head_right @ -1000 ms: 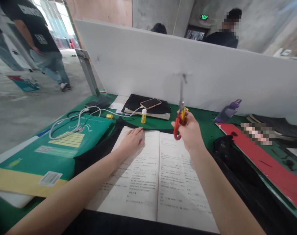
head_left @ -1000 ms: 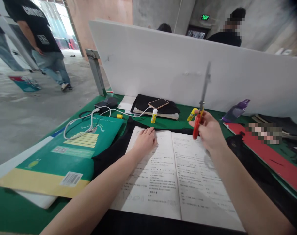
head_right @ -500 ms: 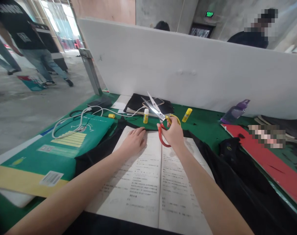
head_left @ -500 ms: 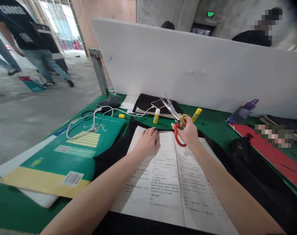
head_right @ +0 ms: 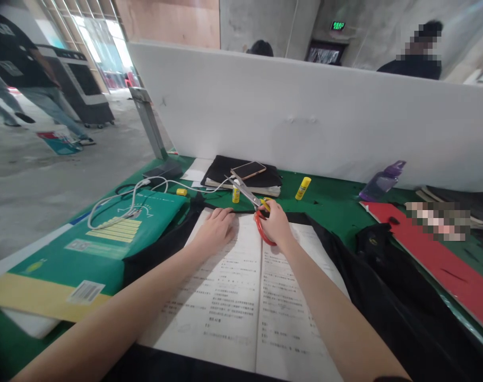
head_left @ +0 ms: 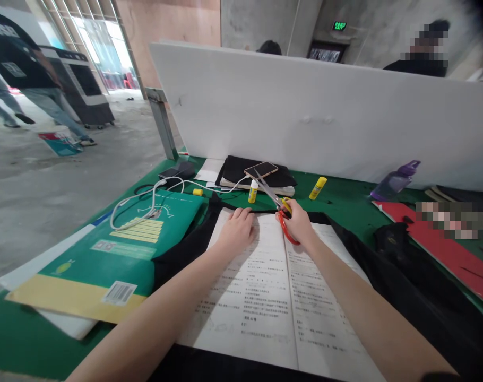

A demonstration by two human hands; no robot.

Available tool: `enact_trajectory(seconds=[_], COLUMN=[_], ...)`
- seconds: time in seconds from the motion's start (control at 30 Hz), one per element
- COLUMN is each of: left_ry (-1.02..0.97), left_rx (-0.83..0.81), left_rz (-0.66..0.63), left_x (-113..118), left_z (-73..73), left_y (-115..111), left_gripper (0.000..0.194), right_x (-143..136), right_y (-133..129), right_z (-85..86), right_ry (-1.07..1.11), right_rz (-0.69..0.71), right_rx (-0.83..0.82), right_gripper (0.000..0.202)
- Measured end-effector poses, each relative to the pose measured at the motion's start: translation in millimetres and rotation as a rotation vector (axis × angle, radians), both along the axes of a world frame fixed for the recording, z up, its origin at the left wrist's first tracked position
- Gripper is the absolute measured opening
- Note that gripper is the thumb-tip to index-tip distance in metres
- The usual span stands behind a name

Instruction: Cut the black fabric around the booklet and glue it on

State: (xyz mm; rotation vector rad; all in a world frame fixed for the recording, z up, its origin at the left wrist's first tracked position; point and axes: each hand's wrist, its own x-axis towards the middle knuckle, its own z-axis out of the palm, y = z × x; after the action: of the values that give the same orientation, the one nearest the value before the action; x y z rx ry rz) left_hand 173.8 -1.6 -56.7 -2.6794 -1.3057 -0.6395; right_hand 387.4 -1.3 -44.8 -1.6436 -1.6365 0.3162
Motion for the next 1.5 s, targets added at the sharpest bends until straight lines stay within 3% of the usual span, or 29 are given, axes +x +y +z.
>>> enact_trajectory(seconds=[0.1,0.27,0.37,0.47,0.57,0.67,0.83,1.27,1.5], left_ry=[-0.008,-0.028,0.028,0.141,0.188,0.112,-0.017,-0.038,-0.064], left_rx=[0.035,0.066,-0.017,-0.07,-0.088,-0.097,-0.116,-0.053,0.029], left_rz=[0.051,0.228,0.268,0.247,0.196,0.174,0.017,0.014,-0.016], left_x=[-3.3,-23.6,-41.4,-53.8,-58.2,-57.2,-50.3,-38.6,-37.5], left_z=[12.3,45.5,63.5,71.7,67.7,55.4,36.5,30.7,24.5], left_y=[-1.4,4.7,16.1,30.1,44.9,59.9,76.2,72.7,71.2], left_gripper=[0.027,0.023,0.022,0.025,0.031,0.033,0.034,0.017,0.027], right_x=[-1.6,-3.5,-3.3,-3.0,-2.6,-2.2,-2.1,-0.3,-0.2], right_y=[-1.7,-3.0,-2.6,-2.8,-3.6,-4.2,-4.9,-6.1,-6.1], right_z=[-0.6,-1.0,-2.6,-3.6,-3.3,-2.3,-0.5,-2.4,-1.8], right_ry=[-0.02,-0.045,-0.049,-0.058,-0.051,-0.028,-0.015,-0.037,-0.046], right_rz=[0.029,0.033,0.034,0.04,0.041,0.047,0.057,0.079,0.101], right_rx=[-0.018,-0.025,-0.026,-0.019,-0.007,0.0,0.0,-0.02,-0.017], right_gripper=[0.024,0.021,0.021,0.021,0.021,0.022,0.021,0.027,0.027])
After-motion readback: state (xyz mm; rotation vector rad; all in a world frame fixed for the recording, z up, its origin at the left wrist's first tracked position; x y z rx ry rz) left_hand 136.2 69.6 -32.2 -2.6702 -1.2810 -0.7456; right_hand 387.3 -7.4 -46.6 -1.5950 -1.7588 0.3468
